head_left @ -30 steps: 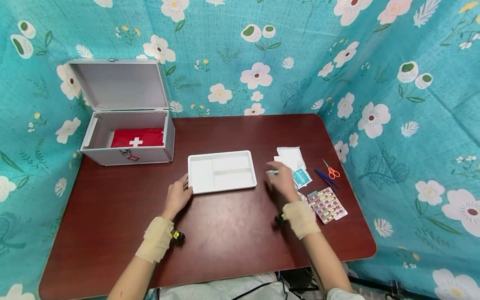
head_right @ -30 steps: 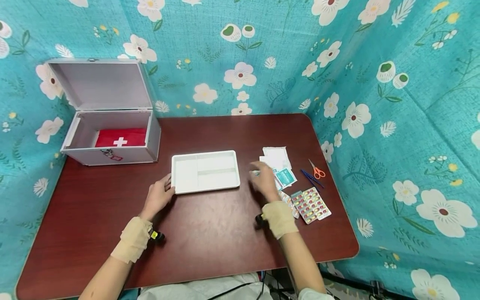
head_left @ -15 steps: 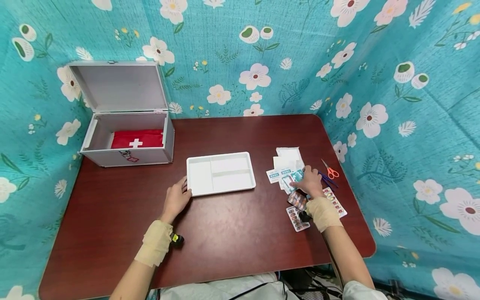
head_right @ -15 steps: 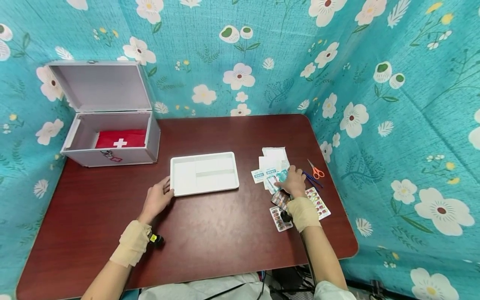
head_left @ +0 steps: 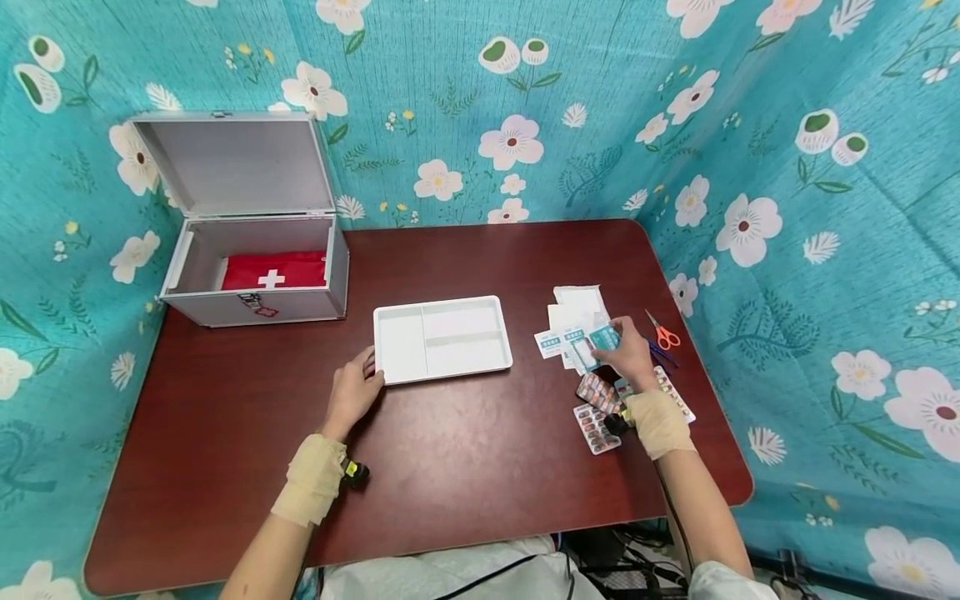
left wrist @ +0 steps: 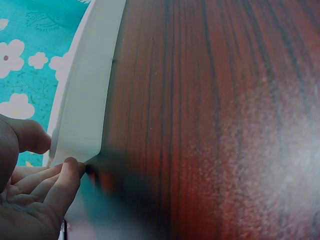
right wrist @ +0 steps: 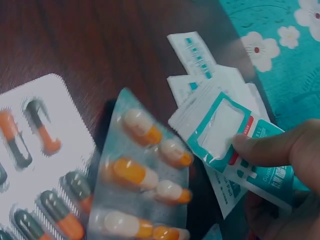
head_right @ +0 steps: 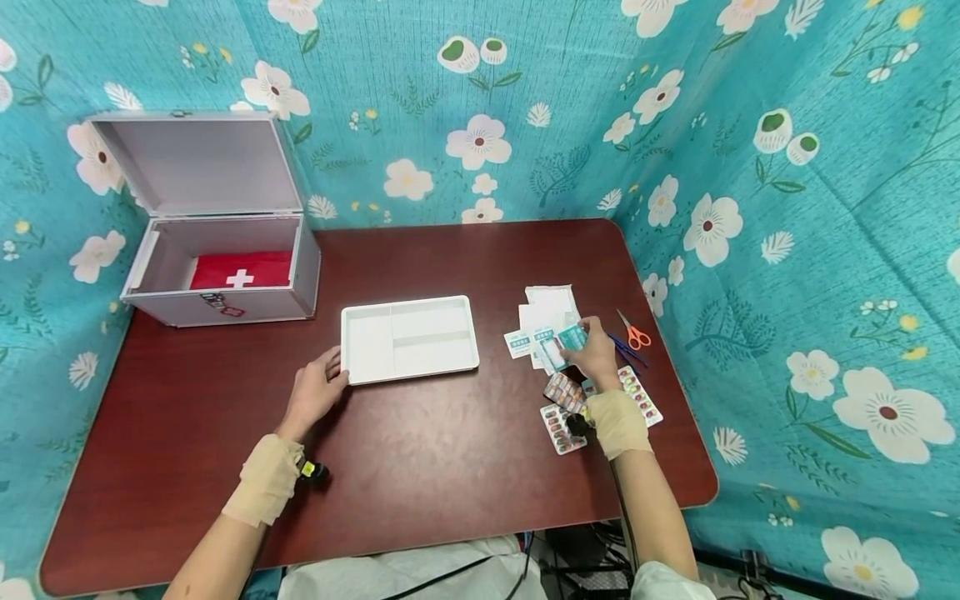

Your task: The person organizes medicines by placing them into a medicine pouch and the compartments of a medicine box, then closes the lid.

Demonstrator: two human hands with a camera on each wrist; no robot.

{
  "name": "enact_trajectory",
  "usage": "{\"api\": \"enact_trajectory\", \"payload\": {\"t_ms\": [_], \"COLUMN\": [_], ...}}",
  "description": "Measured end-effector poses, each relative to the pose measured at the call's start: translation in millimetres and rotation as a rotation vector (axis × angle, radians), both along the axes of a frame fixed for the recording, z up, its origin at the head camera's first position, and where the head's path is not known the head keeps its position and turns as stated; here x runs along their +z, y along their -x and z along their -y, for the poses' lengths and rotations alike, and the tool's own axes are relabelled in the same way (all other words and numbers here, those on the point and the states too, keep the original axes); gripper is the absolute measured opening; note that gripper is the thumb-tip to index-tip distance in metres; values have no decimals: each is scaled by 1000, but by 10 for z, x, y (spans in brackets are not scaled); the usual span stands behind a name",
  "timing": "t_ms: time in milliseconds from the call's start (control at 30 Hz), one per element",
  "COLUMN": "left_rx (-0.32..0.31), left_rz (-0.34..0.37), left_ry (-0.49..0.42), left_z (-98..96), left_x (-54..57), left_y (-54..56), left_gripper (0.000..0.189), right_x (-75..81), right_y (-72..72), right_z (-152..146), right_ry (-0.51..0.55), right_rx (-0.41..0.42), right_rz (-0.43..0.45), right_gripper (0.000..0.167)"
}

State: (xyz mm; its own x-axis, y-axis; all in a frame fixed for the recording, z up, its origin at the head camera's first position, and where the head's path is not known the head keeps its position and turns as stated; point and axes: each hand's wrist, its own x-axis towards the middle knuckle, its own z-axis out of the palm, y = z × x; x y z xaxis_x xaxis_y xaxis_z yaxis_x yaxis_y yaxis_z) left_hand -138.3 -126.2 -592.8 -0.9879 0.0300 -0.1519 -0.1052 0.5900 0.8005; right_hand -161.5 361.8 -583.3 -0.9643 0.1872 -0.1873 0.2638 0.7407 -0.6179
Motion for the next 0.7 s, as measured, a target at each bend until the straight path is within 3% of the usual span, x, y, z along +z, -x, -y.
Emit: {"api": "enact_trajectory", "payload": {"t_ms": [167, 367, 567, 700], "left_rx": [9, 10, 7, 5], "left_rz": [9, -2, 6, 2], "left_ry": [-18, -43, -49, -47], "left_z": [15, 26, 33, 20], "left_x": [-7, 22, 8, -4], "left_y": [10, 10, 12, 7], "left_gripper": [53, 54, 54, 54], "right_x": [14, 96, 239, 434], "right_y": [19, 29, 29, 58], "right_z": [-38, -44, 58, 294], "right_ry": [100, 334, 433, 480], "right_rx": [-34, -65, -93, -40], "right_rz": [-78, -127, -177, -205], "right_gripper": [63, 64, 68, 66]}}
